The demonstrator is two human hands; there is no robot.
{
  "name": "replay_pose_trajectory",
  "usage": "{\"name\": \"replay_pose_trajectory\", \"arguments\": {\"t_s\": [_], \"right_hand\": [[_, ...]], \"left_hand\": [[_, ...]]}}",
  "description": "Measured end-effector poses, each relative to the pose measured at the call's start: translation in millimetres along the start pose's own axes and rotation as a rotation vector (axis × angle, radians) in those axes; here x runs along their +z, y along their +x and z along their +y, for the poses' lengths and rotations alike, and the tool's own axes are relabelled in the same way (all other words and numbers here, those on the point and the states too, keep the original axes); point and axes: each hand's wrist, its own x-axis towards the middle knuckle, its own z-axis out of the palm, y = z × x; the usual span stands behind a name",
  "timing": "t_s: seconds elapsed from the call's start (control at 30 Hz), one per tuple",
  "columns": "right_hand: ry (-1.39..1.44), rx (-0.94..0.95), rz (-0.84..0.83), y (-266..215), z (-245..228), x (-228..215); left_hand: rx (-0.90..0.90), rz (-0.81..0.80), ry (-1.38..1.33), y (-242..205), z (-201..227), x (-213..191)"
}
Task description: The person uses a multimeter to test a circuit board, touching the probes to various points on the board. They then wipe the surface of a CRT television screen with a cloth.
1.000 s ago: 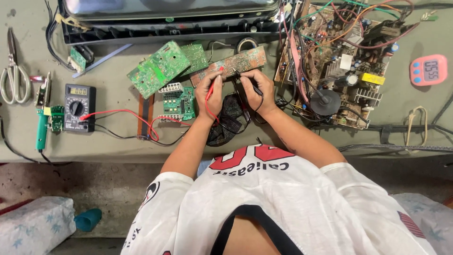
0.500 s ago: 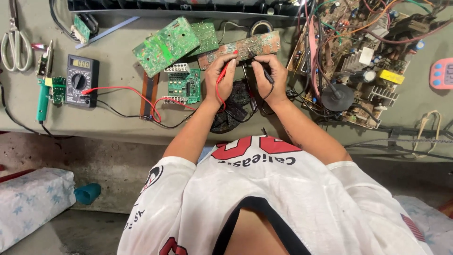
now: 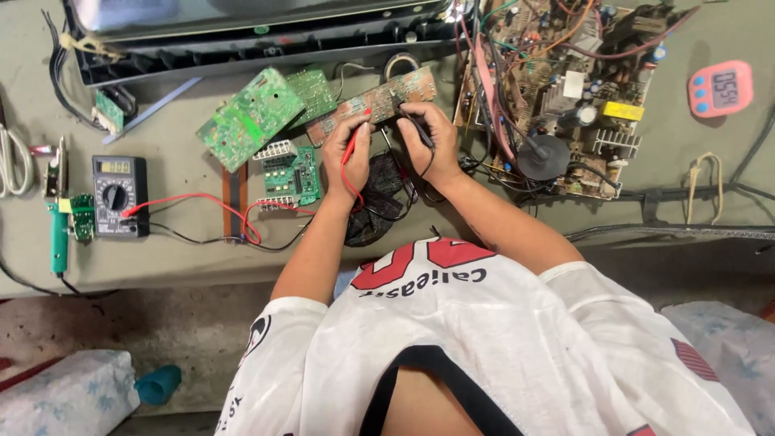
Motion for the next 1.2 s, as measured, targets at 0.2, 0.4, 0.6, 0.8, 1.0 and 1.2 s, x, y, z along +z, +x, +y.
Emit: {"name": "replay_pose_trajectory", "arguments": {"t_s": [0.2, 0.4, 0.6, 0.8, 1.0, 1.2], "right_hand": [[0.011, -0.002, -0.001, 0.1, -0.2, -1.4], [0.024, -0.002, -0.013, -1.6, 3.4, -2.2], [0.045, 0.005, -0.018, -2.3, 7.4, -2.6], [0.061, 0.026, -0.015, -4.7, 9.2, -0.7], [0.063, 0.034, -0.008, -4.2, 7.7, -2.2], [0.047, 0.019, -0.011, -2.3, 8.5, -2.6]], "left_hand": [[0.002, -0.014, -0.004, -2.7, -6.6, 0.0], [-0.027, -0.004, -0.008, -1.5, -3.9, -0.1], [-0.024, 0.000, -0.001, -0.9, -3.2, -0.4], [-0.033, -0.003, 0.004, -0.3, -1.1, -0.6], [-0.046, 0.005, -0.011, -0.3, -3.0, 0.9], [-0.051, 0.005, -0.010, -0.6, -3.0, 0.4]]}}
